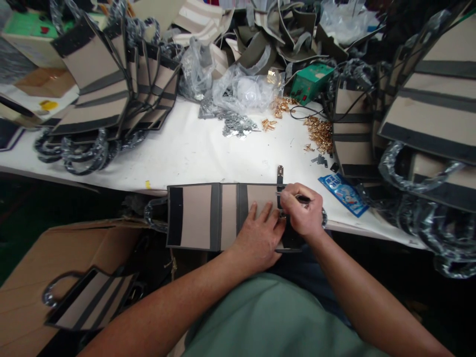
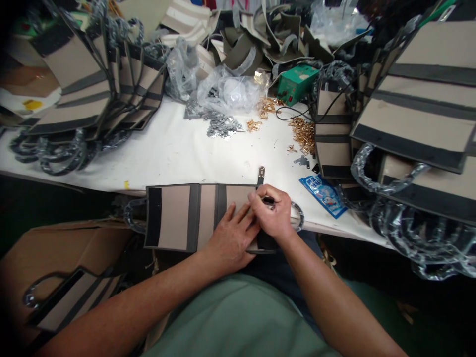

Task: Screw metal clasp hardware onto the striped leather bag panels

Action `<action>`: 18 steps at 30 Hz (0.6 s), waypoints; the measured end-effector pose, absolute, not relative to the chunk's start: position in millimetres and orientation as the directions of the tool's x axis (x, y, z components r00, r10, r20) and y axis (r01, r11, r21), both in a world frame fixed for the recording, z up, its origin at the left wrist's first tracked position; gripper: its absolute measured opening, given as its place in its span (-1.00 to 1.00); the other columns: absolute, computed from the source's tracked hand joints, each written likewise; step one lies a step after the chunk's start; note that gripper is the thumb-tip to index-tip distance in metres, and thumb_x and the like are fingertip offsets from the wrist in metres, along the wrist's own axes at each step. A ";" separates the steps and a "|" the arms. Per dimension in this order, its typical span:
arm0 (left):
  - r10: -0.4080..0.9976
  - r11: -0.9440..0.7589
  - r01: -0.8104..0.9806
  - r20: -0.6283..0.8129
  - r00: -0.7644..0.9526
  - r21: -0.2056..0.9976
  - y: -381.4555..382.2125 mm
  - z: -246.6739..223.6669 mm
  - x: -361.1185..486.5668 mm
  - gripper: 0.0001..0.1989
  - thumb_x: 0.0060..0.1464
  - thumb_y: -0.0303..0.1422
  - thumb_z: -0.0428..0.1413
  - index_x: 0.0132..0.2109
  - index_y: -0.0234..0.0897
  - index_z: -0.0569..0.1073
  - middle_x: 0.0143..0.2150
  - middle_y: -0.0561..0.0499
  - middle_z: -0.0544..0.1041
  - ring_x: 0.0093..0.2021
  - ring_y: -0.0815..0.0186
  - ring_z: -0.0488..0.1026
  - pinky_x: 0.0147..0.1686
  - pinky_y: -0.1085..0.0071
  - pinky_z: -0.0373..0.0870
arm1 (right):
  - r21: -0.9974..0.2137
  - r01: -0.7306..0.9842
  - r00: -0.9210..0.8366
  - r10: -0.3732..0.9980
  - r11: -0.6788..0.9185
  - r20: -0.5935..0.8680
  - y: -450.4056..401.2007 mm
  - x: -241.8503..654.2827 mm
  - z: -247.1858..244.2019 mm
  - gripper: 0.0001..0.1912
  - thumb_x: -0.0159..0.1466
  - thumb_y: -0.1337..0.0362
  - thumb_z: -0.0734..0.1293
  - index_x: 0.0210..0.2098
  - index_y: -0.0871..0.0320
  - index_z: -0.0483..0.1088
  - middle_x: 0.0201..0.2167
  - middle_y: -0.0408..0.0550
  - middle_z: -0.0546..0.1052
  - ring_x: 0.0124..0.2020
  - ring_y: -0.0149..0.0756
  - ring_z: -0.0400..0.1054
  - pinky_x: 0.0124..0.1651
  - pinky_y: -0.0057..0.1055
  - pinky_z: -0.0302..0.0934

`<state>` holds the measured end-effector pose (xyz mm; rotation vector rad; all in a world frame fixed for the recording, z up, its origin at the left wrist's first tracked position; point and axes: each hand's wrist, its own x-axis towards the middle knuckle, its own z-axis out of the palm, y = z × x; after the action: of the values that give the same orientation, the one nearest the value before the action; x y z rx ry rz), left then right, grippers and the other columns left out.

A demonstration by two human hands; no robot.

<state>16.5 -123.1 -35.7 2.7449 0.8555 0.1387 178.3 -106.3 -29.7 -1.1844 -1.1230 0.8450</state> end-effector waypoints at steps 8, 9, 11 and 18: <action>0.561 -0.803 0.539 0.018 0.827 0.256 -122.2 -33.5 14.1 -0.33 0.14 -0.13 0.17 0.32 -0.34 0.33 0.38 -0.28 0.32 0.46 -0.18 0.08 0.41 -0.22 0.00 | -0.822 -0.489 0.449 0.892 0.293 0.050 -90.7 191.0 -31.5 -0.58 0.24 0.15 0.36 -0.56 0.09 0.04 -0.67 -0.34 0.07 -0.73 -0.51 -0.07 -0.67 -0.50 -0.13; 0.556 -0.805 0.534 0.017 0.831 0.258 -122.0 -33.6 13.9 -0.33 0.14 -0.14 0.17 0.32 -0.34 0.33 0.38 -0.28 0.32 0.46 -0.18 0.08 0.41 -0.22 0.00 | -0.824 -0.479 0.459 0.887 0.304 0.060 -91.6 190.6 -32.4 -0.58 0.24 0.16 0.36 -0.56 0.09 0.05 -0.67 -0.34 0.07 -0.73 -0.51 -0.06 -0.66 -0.50 -0.12; 0.553 -0.806 0.529 0.017 0.833 0.264 -121.4 -33.8 14.1 -0.35 0.16 -0.14 0.15 0.32 -0.35 0.33 0.37 -0.28 0.33 0.46 -0.18 0.08 0.41 -0.23 -0.01 | -0.871 -0.384 0.440 0.890 0.306 0.118 -95.1 186.4 -32.5 -0.60 0.26 0.17 0.36 -0.56 0.08 0.09 -0.68 -0.32 0.12 -0.71 -0.49 -0.01 -0.65 -0.48 -0.08; 0.605 -0.772 0.542 0.124 0.787 0.331 -123.2 -45.8 12.6 -0.35 0.10 -0.17 0.20 0.32 -0.23 0.35 0.39 -0.21 0.33 0.45 -0.11 0.12 0.44 -0.17 -0.01 | -0.939 0.257 0.078 0.964 0.226 0.254 -93.3 168.8 -16.4 -0.66 0.22 0.20 0.40 -0.59 0.14 0.26 -0.63 -0.23 0.31 -0.56 -0.44 0.18 -0.43 -0.44 0.10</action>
<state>12.6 -123.2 -45.8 2.6998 0.8862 0.3244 168.8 -93.3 -16.4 -1.2482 -1.4086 0.8181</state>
